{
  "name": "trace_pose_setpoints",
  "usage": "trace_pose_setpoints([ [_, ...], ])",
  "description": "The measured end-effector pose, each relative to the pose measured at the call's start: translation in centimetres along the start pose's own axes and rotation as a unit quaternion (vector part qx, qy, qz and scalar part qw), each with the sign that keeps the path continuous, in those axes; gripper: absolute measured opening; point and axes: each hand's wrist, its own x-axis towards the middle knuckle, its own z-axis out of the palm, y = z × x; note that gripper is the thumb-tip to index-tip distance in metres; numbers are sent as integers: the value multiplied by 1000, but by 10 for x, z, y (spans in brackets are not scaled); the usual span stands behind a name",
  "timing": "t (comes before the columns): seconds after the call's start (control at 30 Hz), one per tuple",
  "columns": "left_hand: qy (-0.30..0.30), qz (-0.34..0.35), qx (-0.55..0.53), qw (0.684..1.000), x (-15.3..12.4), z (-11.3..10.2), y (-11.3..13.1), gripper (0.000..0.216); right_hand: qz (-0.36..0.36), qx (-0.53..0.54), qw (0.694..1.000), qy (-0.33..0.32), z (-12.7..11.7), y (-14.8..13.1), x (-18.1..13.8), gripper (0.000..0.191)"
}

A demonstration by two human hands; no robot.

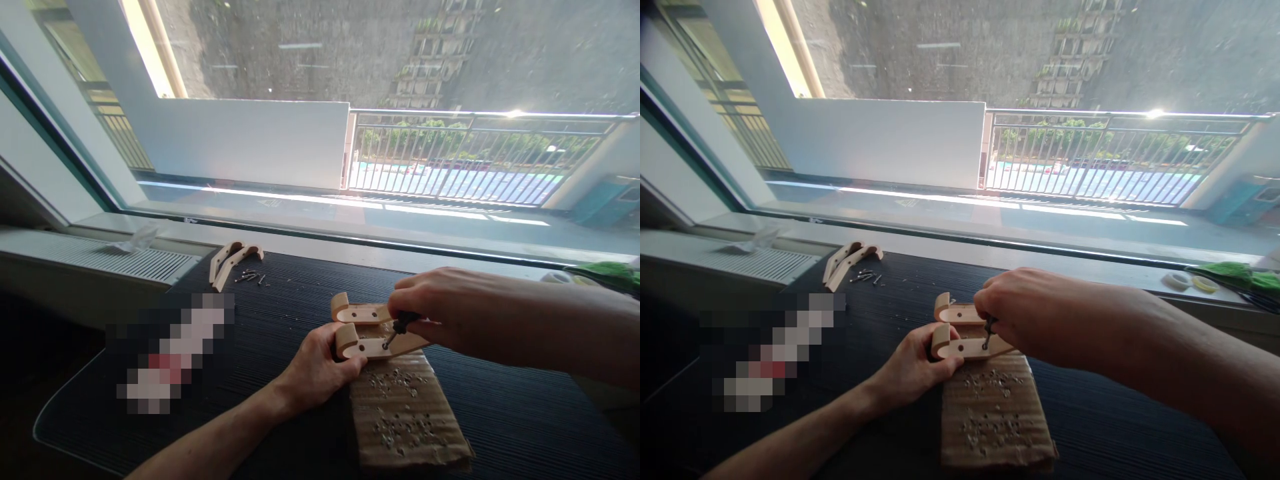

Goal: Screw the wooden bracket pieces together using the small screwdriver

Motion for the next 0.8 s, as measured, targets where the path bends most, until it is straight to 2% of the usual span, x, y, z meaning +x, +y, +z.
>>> trace_pose_setpoints([
  [0.17,0,4,5,1000,0,0,-1,11,22,-13,1000,-8,2,1,6,19],
  [0.37,-2,12,-2,1000,0,0,-4,9,20,-45,999,22,2,-2,5,10],
  [0.67,0,7,-4,1000,-1,1,-3,10,-23,21,999,32,7,7,-3,20],
  [0.8,0,15,-7,1000,-1,0,-3,10,9,6,1000,8,3,3,0,18],
])
